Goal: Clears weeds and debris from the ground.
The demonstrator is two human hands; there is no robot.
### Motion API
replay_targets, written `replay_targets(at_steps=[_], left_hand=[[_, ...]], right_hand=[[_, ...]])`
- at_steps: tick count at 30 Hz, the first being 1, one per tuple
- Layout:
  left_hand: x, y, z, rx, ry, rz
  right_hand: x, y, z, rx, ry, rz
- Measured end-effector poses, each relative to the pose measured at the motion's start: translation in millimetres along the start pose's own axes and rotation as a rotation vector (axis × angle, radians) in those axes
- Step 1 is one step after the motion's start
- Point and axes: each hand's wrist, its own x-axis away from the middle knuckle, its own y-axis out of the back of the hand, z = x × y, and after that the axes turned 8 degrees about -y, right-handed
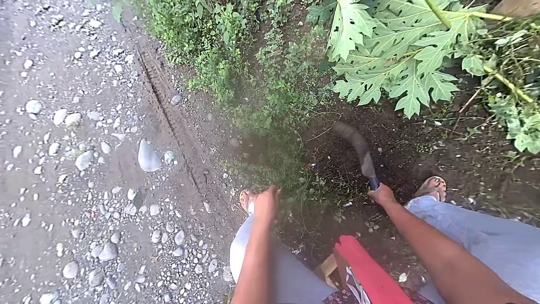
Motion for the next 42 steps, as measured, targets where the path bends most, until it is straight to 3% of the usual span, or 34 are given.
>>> replay_targets(at_steps=[3, 7, 11, 13, 15, 20, 24, 26, 29, 32, 34, 37, 39, 42], left_hand=[[-1, 1, -2, -0.022, 0.01, 0.013], [-1, 2, -3, -0.024, 0.033, 0.035], [-2, 0, -6, -0.011, 0.049, 0.032], [-2, 2, -10, -0.014, 0.051, 0.037], [-3, 1, -13, -0.026, 0.048, 0.043], [-7, 2, -23, -0.066, 0.031, 0.06], [-8, -1, -24, -0.076, 0.016, 0.054], [-6, 0, -26, -0.066, 0.023, 0.049], [-4, -1, -24, -0.049, 0.022, 0.038], [-3, -2, -23, -0.05, 0.024, 0.039], [-3, 0, -24, -0.057, 0.027, 0.049], [-5, -1, -26, -0.063, 0.028, 0.047], [-7, -3, -28, -0.069, 0.028, 0.045], [-8, -5, -29, -0.089, 0.019, 0.054]], right_hand=[[0, 14, -24, 0.439, 0.045, 0.018], [-7, 65, -37, 0.548, 0.17, -0.073], [-5, 70, -26, 0.237, 0.09, -0.062], [1, 45, -18, -0.029, 0.014, -0.022], [5, 17, -25, -0.082, -0.023, 0.044], [28, 20, -69, 0.613, 0.136, 0.187], [47, 70, -80, 0.89, 0.318, 0.111], [42, 90, -85, 0.907, 0.345, 0.062], [25, 112, -93, 0.709, 0.277, -0.039], [17, 110, -89, 0.309, 0.152, -0.106], [19, 90, -77, -0.058, 0.044, -0.092], [16, 22, -71, -0.531, -0.085, -0.014], [23, -18, -87, -0.353, -0.112, 0.049], [37, -28, -126, 0.375, -0.02, 0.178]])
